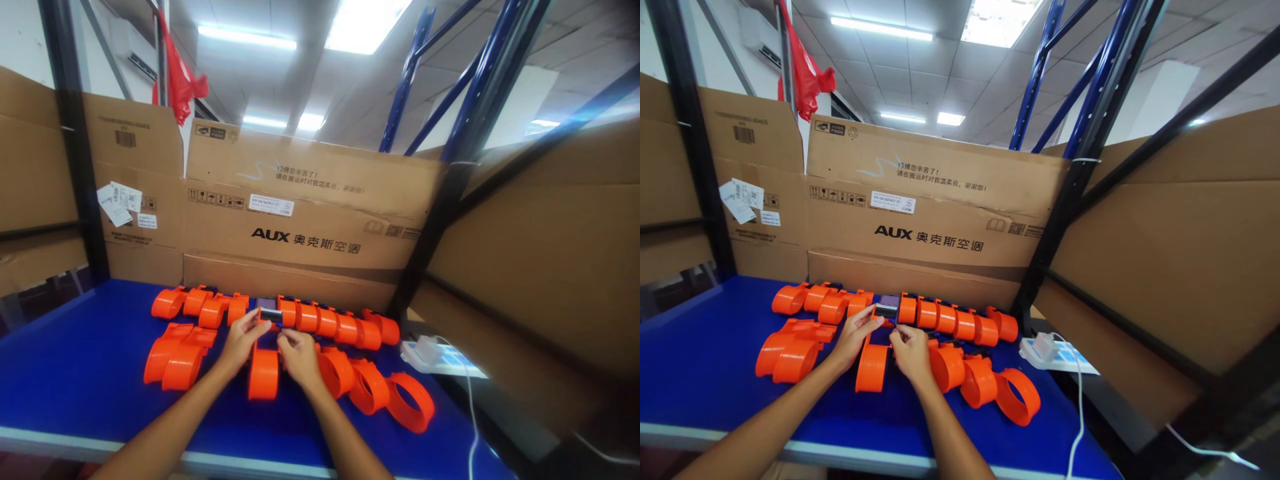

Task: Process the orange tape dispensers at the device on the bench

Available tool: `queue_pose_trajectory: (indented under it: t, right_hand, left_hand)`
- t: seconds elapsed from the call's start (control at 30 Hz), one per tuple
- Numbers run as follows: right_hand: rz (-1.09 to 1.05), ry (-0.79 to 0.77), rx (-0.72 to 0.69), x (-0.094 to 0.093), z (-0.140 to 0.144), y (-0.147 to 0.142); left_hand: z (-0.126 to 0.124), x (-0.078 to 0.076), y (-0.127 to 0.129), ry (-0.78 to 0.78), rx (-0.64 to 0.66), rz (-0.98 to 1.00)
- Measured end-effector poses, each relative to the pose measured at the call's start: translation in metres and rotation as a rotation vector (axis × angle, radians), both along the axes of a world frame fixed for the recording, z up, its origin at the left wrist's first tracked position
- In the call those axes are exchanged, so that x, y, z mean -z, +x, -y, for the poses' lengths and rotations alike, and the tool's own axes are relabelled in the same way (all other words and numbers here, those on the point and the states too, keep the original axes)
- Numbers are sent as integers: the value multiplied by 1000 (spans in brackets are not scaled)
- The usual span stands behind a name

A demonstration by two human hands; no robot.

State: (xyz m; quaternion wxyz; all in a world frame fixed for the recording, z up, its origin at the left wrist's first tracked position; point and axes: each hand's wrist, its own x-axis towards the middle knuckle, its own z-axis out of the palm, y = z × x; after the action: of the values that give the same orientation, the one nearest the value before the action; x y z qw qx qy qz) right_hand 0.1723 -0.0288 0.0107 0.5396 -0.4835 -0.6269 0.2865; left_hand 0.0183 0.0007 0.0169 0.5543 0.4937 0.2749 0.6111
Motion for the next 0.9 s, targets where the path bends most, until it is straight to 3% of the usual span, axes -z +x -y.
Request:
queue_pose_trajectory:
  t: [0.33,0.7,0.9]
  right_hand:
    - [39,63,40,-1,-2,0]
    - [-136,33,-6,-6,-2,-6]
    - [-199,-38,-38,1,0,-10]
  left_hand:
    - [-1,-1,1,6,14,-4]
    - [-1,-4,1,-78,-44,40]
    - [-1,-5,1,-133,25,139]
